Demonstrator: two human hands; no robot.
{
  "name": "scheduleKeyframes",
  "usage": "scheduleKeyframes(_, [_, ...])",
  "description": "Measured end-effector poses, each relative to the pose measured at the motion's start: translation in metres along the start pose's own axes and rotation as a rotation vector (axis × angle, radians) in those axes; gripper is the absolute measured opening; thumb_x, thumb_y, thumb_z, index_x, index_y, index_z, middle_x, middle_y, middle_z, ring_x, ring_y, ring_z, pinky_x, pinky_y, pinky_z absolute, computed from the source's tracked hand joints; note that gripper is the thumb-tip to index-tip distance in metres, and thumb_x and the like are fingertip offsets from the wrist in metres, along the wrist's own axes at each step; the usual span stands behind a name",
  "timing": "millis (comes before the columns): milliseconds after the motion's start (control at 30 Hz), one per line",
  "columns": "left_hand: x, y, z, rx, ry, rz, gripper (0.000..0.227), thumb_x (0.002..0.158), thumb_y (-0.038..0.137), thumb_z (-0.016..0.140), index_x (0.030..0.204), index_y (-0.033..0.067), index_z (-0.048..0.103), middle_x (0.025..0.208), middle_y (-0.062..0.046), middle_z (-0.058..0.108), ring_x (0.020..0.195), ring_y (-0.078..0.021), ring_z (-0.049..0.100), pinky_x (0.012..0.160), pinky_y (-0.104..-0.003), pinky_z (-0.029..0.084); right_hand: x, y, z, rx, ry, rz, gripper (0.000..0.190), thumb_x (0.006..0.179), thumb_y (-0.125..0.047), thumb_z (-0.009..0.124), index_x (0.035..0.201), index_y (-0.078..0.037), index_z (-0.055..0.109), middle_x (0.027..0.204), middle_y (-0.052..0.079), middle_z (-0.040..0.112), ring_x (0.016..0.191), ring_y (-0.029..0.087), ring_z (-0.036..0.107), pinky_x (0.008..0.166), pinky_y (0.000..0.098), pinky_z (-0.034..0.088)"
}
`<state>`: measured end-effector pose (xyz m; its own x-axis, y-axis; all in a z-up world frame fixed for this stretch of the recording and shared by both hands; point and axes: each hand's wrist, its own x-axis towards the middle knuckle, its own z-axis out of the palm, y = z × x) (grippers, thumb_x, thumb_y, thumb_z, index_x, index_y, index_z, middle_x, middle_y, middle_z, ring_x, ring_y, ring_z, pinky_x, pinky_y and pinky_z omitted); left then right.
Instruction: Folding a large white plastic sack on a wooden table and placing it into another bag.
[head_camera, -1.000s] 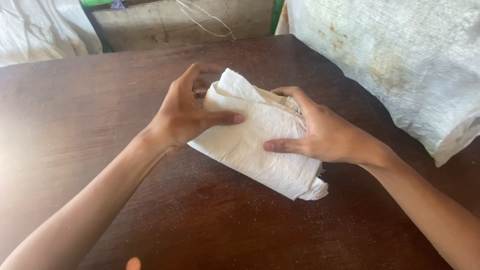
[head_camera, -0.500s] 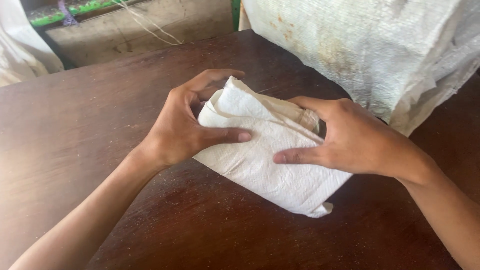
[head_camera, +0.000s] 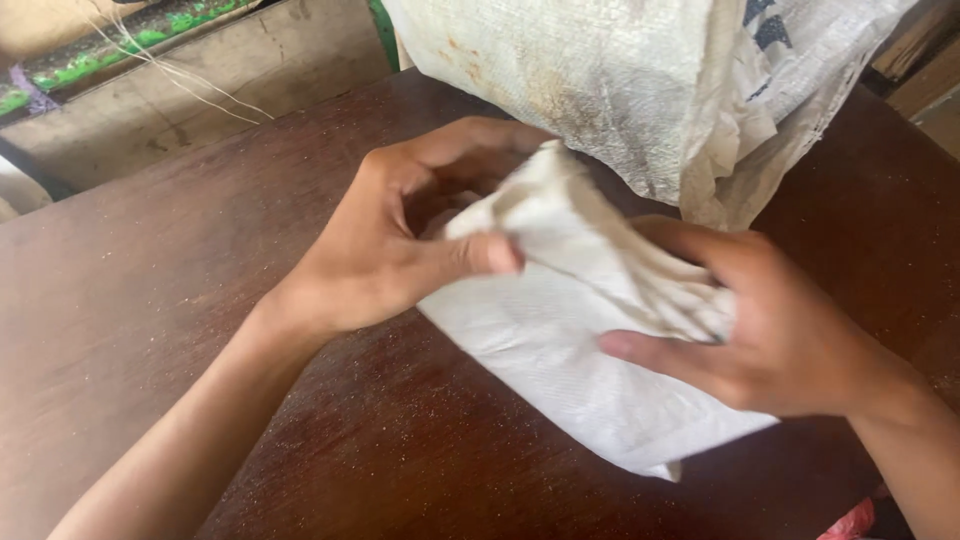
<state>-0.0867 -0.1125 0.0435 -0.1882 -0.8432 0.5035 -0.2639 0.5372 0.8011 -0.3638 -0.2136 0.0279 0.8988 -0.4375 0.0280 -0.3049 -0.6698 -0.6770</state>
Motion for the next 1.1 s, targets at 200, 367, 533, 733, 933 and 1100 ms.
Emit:
scheduleKeyframes(200, [0.030,-0.012,0.040,-0.082,0.225,-0.109,0.068,0.103,0.069,0.047,0.114,0.0059,0.070,0.086,-0.007,0.071,0.070,-0.0133,0.064,0.065,-0.026,0.053,-0.099,0.080,-0.025,-0.353,0.342,-0.249,0.049,0.090,-0.036,0.079,0.130,-0.014,0.063,0.106,0.019,0.074,0.094,0.024,0.076,0.083,0.0359,0.064])
scheduleKeyframes(367, [0.070,0.010,0.069,0.208,0.420,-0.057,0.056,0.104,0.054,0.056,0.099,0.0007,0.069,0.072,-0.009,0.064,0.051,-0.0097,0.048,0.046,-0.027,0.040,-0.120,0.103,-0.041,-0.561,0.535,0.051,0.055,0.096,-0.050,0.067,0.140,-0.020,0.055,0.129,0.031,0.063,0.121,0.035,0.062,0.102,0.0448,0.052])
scheduleKeyframes(533, [0.099,0.009,0.074,0.538,0.457,0.263,0.023,0.104,0.015,0.064,0.112,-0.0071,0.063,0.073,-0.006,0.068,0.040,-0.0042,0.051,0.033,-0.022,0.039,-0.119,0.115,-0.054,-0.161,0.617,0.881,0.087,0.093,-0.069,0.053,0.153,-0.005,0.048,0.145,0.039,0.048,0.141,0.046,0.040,0.113,0.0618,0.031])
scheduleKeyframes(733, [0.083,0.026,0.053,0.495,0.340,0.094,0.014,0.102,0.000,0.055,0.091,-0.0038,0.062,0.059,-0.003,0.059,0.037,-0.0042,0.047,0.031,-0.023,0.034,-0.089,0.125,-0.087,-0.234,0.484,0.595,0.094,0.092,-0.068,0.047,0.151,0.005,0.040,0.148,0.034,0.041,0.140,0.043,0.035,0.109,0.0594,0.027])
scheduleKeyframes(933, [0.063,0.030,0.047,0.484,0.352,0.144,0.025,0.106,-0.001,0.057,0.082,0.0009,0.059,0.058,-0.002,0.054,0.044,-0.0058,0.042,0.041,-0.023,0.027,-0.012,0.004,-0.092,-0.646,0.598,-0.329,0.041,0.089,0.011,0.072,0.127,0.016,0.056,0.102,0.030,0.070,0.082,0.031,0.073,0.068,0.0334,0.058])
scheduleKeyframes(1100, [0.057,0.029,0.061,0.498,0.395,-0.033,0.031,0.103,0.016,0.057,0.075,0.0028,0.059,0.051,0.000,0.052,0.037,-0.0061,0.042,0.035,-0.025,0.030,-0.004,0.029,-0.095,-0.701,0.639,-0.385,0.042,0.096,0.001,0.079,0.130,0.014,0.057,0.108,0.026,0.071,0.089,0.027,0.074,0.079,0.0345,0.060])
